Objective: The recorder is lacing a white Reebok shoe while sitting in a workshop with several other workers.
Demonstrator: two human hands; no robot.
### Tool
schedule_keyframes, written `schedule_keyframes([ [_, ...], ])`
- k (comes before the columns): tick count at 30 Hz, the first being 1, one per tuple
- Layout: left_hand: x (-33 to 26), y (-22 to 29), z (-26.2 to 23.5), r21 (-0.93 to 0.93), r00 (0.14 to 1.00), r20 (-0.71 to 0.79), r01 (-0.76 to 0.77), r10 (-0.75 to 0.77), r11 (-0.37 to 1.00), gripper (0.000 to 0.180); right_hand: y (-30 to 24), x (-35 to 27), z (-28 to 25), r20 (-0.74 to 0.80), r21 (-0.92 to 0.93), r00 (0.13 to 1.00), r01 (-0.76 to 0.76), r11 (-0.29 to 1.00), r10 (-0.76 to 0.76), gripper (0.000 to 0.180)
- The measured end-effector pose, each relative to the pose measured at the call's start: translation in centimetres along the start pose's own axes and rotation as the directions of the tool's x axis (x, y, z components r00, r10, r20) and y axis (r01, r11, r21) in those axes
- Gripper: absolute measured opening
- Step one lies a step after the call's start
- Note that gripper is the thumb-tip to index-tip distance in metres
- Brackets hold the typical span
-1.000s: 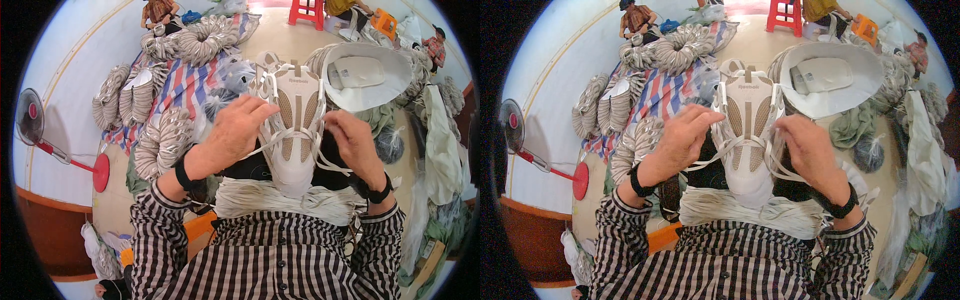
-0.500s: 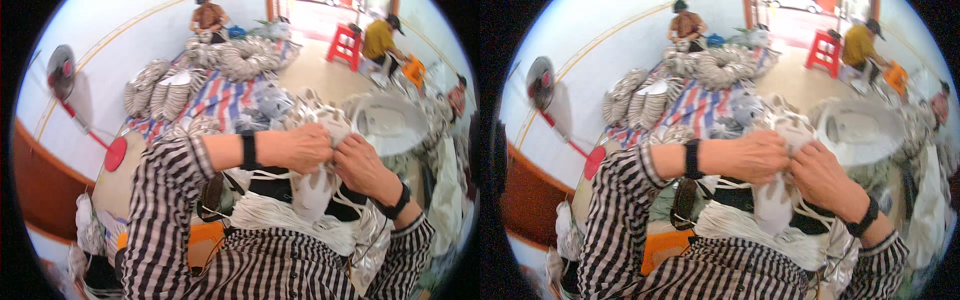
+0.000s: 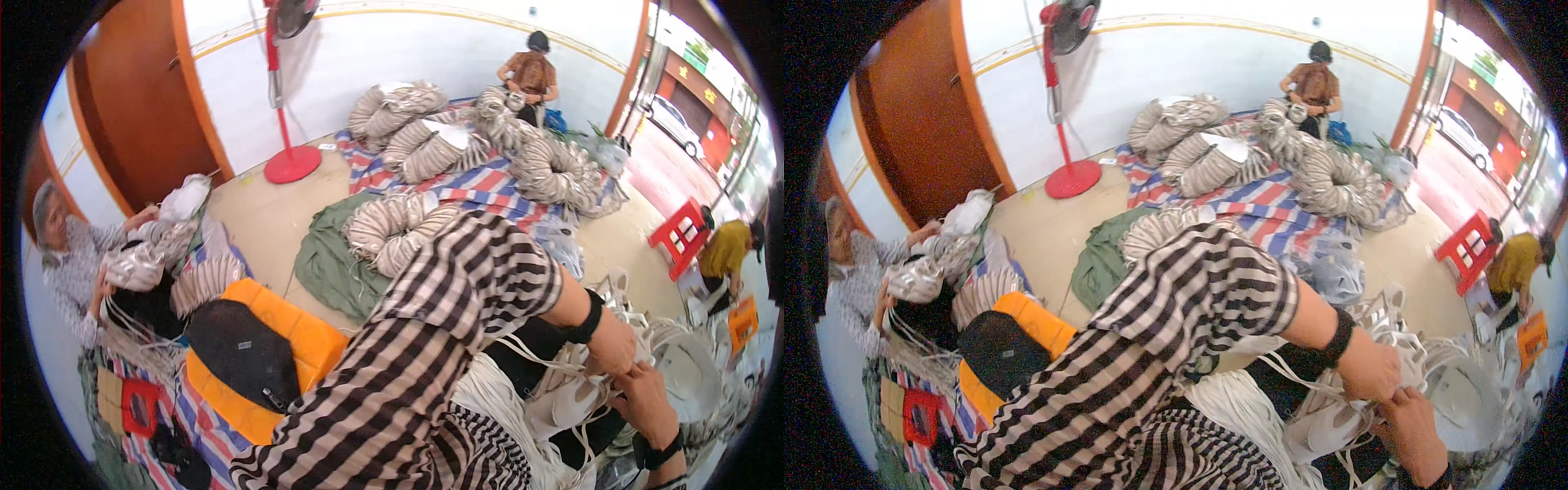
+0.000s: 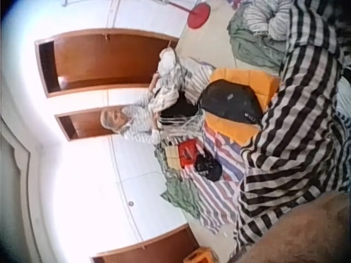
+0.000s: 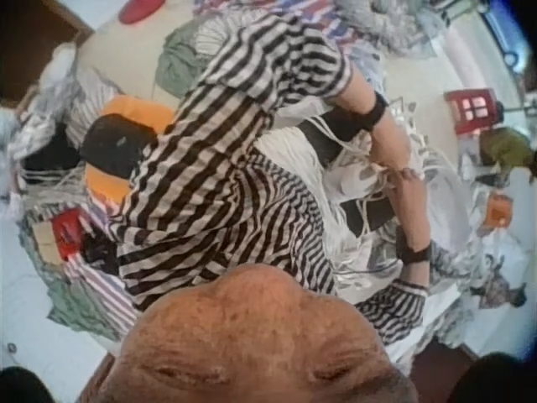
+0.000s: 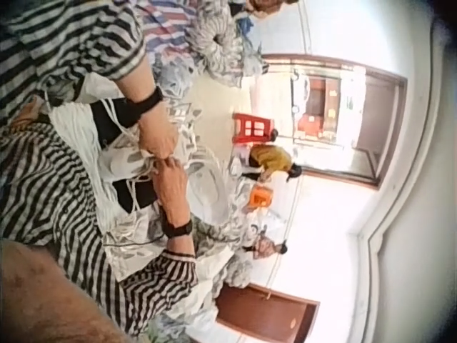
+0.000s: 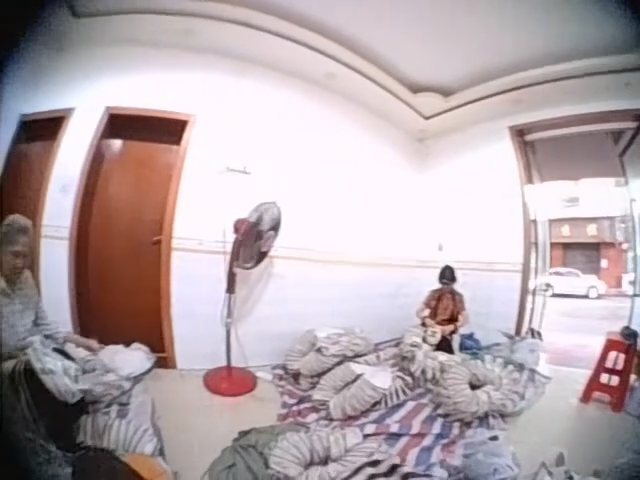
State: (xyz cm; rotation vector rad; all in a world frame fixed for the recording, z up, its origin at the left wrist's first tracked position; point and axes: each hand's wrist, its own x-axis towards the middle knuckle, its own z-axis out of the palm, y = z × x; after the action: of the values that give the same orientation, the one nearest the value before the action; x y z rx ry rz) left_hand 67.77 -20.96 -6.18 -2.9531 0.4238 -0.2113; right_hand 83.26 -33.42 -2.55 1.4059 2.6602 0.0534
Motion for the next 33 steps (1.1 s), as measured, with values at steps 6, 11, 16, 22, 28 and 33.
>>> schedule_keyframes([
  [6,1.3,0.2,1.2,0.038,0.999,0.043,0.023,-0.024,0.999,0.019,-0.2,-0.1,0.0,0.001,0.004,1.0,0.005,1.0,-0.005,0.032],
  [11,2.0,0.3,1.6,0.069,0.997,0.081,-0.014,0.008,0.998,0.02,-0.8,0.1,0.6,-0.046,0.054,0.999,0.032,0.998,-0.029,0.036],
  [16,1.9,0.0,2.3,0.166,0.997,-0.003,-0.071,0.073,0.984,0.02,-0.6,0.6,-0.3,-0.073,0.043,0.98,0.186,0.982,-0.182,0.03],
  [22,1.7,0.4,2.6,0.178,0.997,-0.064,-0.029,0.041,0.984,0.019,-1.1,0.3,-0.9,-0.098,0.044,0.981,0.171,0.984,-0.166,0.025],
  [28,2.6,0.5,2.8,0.173,0.999,-0.053,0.009,0.0,0.985,0.02,-1.5,-0.5,-0.9,-0.05,-0.06,0.99,0.125,0.99,-0.128,0.025],
  [33,3.5,0.2,3.3,0.18,0.998,-0.056,-0.005,0.015,0.984,0.022,-1.8,-0.7,-1.5,-0.037,-0.152,0.988,0.145,0.978,-0.153,0.022],
])
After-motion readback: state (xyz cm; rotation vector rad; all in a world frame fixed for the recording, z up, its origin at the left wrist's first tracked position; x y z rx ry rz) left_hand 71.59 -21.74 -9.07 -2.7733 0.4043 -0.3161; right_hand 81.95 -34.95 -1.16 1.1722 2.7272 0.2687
